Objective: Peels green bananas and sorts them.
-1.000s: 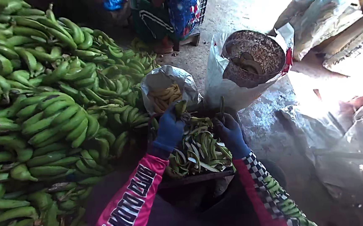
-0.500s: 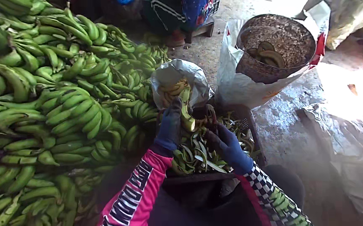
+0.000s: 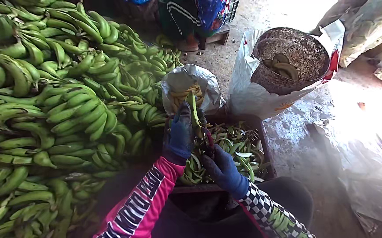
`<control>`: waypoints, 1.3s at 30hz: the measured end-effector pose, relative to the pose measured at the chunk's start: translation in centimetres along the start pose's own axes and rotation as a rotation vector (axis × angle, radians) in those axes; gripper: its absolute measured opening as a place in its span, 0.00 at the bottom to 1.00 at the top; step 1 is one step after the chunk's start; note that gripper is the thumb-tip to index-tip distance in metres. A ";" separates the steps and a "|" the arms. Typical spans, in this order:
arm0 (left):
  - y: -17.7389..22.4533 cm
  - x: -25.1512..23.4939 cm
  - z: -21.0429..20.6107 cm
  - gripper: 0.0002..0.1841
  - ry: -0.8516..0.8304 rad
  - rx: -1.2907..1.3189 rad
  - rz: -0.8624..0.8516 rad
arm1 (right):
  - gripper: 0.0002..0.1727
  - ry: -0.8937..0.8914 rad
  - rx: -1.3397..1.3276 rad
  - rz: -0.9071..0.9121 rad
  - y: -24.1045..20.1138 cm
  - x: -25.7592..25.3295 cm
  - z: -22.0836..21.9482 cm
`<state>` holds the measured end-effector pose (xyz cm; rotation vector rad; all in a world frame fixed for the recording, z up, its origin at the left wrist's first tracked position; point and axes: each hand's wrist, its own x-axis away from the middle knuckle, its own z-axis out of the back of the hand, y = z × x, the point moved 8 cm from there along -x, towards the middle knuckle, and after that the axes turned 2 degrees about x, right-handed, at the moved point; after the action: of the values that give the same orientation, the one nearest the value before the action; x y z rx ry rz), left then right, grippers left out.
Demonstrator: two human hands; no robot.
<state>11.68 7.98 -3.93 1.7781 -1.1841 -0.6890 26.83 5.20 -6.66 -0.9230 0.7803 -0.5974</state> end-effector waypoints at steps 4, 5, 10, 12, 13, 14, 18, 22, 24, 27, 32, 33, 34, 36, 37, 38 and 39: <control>-0.1 0.9 -0.7 0.27 -0.034 -0.011 -0.036 | 0.20 0.007 -0.021 -0.019 0.4 -0.6 0.3; -0.4 1.3 -1.4 0.27 -0.090 -0.001 -0.030 | 0.19 0.000 -0.046 -0.032 0.6 -0.8 0.4; -0.6 1.3 -2.6 0.29 -0.289 0.002 0.004 | 0.17 -0.014 -0.166 -0.063 0.5 -0.7 1.4; 0.8 -0.1 -2.6 0.30 -0.360 -0.042 -0.041 | 0.17 -0.073 -0.220 -0.080 -0.1 -0.6 1.4; 1.7 -1.1 -2.6 0.30 -0.389 -0.059 -0.081 | 0.17 -0.113 -0.222 -0.090 -0.3 -0.4 1.2; 2.5 -1.7 -2.4 0.30 -0.404 -0.078 -0.115 | 0.17 -0.149 -0.214 -0.099 -0.5 -0.2 0.9; 3.4 -1.3 -1.5 0.20 -0.226 -0.083 -0.114 | 0.17 -0.165 -0.149 -0.091 -0.5 0.3 -0.5; 0.8 0.2 -0.5 0.25 -0.074 -0.061 0.015 | 0.16 -0.091 -0.079 -0.071 0.1 -0.2 -0.7; -0.4 0.1 -0.4 0.26 -0.071 0.025 0.051 | 0.16 -0.054 -0.023 -0.063 0.2 -0.3 -0.5; -1.4 1.2 -1.4 0.32 -0.147 0.053 0.074 | 0.16 0.011 0.029 -0.048 0.6 -0.6 -0.3; -1.7 2.2 -2.3 0.35 -0.223 -0.060 0.017 | 0.16 0.037 -0.054 -0.071 1.8 -1.2 0.2; -1.7 2.2 -2.5 0.35 -0.243 -0.091 0.013 | 0.16 0.031 -0.068 -0.087 2.0 -1.2 0.4; -1.8 2.3 -2.7 0.35 -0.257 -0.123 0.015 | 0.15 0.030 -0.076 -0.106 2.3 -1.1 0.6; -2.0 2.4 -3.3 0.33 -0.296 -0.142 0.036 | 0.16 0.016 -0.092 -0.182 3.2 -0.8 1.1; -2.1 2.4 -3.5 0.31 -0.320 -0.145 0.040 | 0.16 0.003 -0.100 -0.210 3.4 -0.9 1.2; -2.1 2.4 -3.7 0.27 -0.325 -0.153 0.043 | 0.14 -0.011 -0.114 -0.230 3.4 -1.1 1.4; -2.2 2.3 -3.7 0.24 -0.312 -0.171 0.047 | 0.13 -0.032 -0.155 -0.232 3.1 -1.4 1.5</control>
<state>16.52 7.53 -4.07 1.5329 -1.3237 -1.0356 27.54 8.42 -8.33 -1.1730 0.7030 -0.7299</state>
